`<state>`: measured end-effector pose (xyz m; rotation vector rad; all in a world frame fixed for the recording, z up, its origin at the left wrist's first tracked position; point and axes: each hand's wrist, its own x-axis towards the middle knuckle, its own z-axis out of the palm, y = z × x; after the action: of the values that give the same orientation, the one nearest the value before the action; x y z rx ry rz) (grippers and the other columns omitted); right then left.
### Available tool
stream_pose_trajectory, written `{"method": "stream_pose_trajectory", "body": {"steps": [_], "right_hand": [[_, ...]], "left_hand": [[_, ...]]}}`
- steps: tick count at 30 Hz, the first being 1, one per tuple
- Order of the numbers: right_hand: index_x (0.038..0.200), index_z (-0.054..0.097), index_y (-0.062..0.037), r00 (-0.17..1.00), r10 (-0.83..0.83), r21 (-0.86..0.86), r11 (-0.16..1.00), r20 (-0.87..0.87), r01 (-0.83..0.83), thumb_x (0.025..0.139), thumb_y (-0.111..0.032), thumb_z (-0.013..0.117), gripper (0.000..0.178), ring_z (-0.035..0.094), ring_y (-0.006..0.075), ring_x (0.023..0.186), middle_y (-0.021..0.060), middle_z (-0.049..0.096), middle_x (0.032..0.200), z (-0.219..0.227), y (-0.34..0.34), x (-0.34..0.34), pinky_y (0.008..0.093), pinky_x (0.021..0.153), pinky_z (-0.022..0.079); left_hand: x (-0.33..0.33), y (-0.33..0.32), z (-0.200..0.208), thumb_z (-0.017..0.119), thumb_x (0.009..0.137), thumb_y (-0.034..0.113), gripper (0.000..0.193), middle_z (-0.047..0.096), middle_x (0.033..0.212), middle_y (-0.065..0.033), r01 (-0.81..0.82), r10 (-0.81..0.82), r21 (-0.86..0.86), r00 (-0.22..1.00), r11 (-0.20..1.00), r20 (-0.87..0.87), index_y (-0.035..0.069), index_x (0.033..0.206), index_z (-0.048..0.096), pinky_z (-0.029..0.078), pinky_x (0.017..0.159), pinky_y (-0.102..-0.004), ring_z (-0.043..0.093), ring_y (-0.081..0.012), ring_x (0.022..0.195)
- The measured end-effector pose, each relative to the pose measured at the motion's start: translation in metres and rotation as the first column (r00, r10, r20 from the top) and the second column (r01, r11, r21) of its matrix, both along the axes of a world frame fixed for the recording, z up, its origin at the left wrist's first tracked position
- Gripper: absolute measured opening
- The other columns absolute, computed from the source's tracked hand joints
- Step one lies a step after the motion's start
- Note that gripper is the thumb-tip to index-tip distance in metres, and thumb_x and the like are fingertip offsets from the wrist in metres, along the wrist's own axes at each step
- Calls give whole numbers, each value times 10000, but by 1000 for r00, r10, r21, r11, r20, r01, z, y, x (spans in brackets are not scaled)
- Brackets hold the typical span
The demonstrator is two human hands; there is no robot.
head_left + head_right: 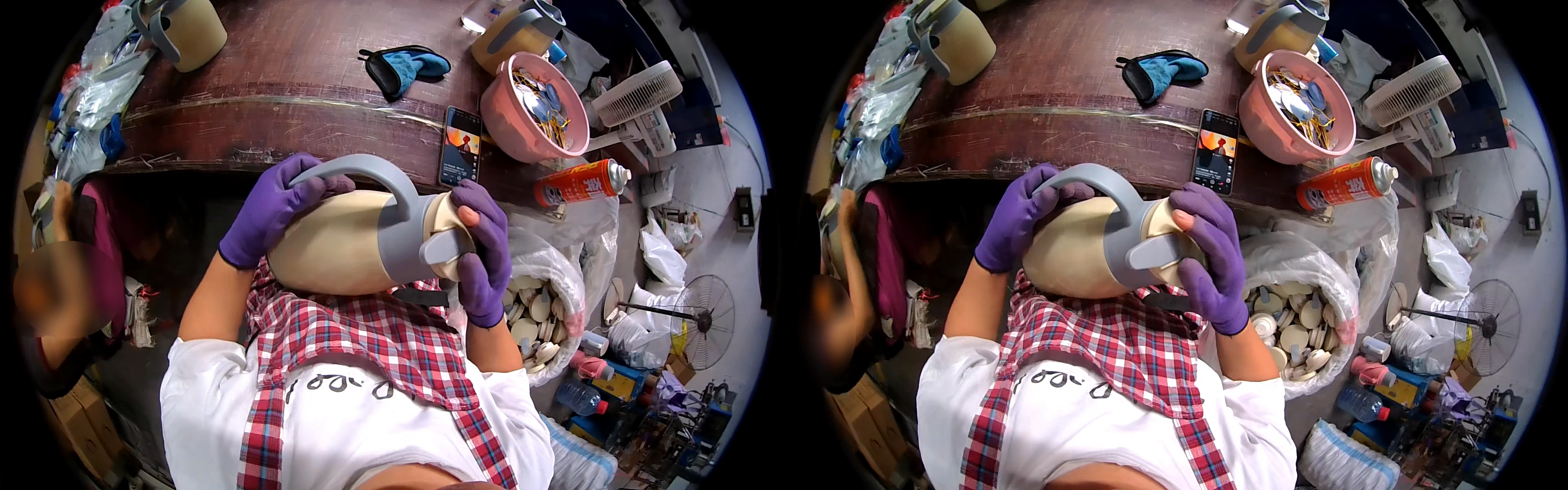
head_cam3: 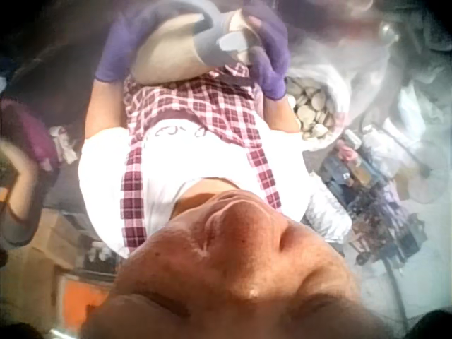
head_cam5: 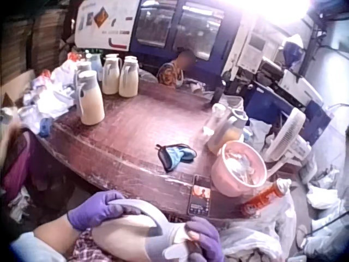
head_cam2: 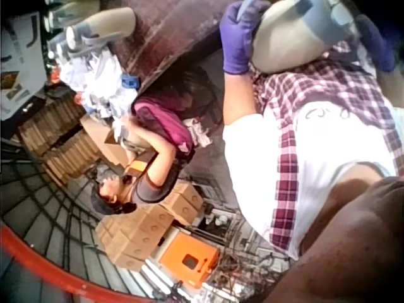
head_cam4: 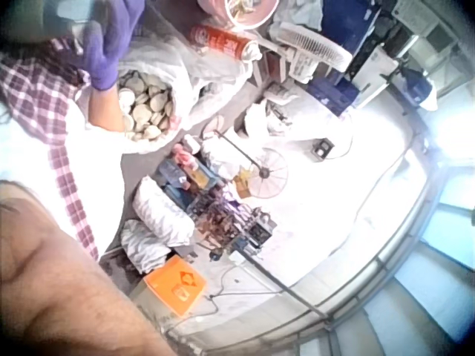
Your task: The person assembles beige plastic pitchers by attaching gray handles and white lids. They repeatedly pick up pitcher bodies, secure handles, and place lids on top, then set the finished units on a cluttered wooden table.
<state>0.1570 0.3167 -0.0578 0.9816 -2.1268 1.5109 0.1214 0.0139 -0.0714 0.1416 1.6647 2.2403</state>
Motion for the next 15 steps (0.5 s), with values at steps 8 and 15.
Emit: {"method": "stream_pose_trajectory", "body": {"steps": [8, 15], "right_hand": [[1371, 539, -9, 994, -104, 144, 984, -9, 105, 872, -441, 616, 665, 502, 469, 1266, 295, 481, 1425, 13, -3, 5, 534, 1063, 392], [1302, 599, -115, 981, 3, 132, 991, -192, 23, 796, -484, 711, 636, 549, 449, 1165, 271, 527, 1347, 17, -7, 15, 549, 996, 424]], "left_hand": [[-1, 7, 14, 655, 976, 413, 429, 722, 1085, -100, 39, -43, -114, 999, 993, -32, 2, 1095, 624, 501, 939, -301, 660, -149, 1011], [-24, 6, 8, 633, 953, 535, 544, 703, 1064, -122, 274, -275, -40, 961, 961, -26, 6, 1074, 590, 488, 958, -326, 654, -188, 1029]]}}
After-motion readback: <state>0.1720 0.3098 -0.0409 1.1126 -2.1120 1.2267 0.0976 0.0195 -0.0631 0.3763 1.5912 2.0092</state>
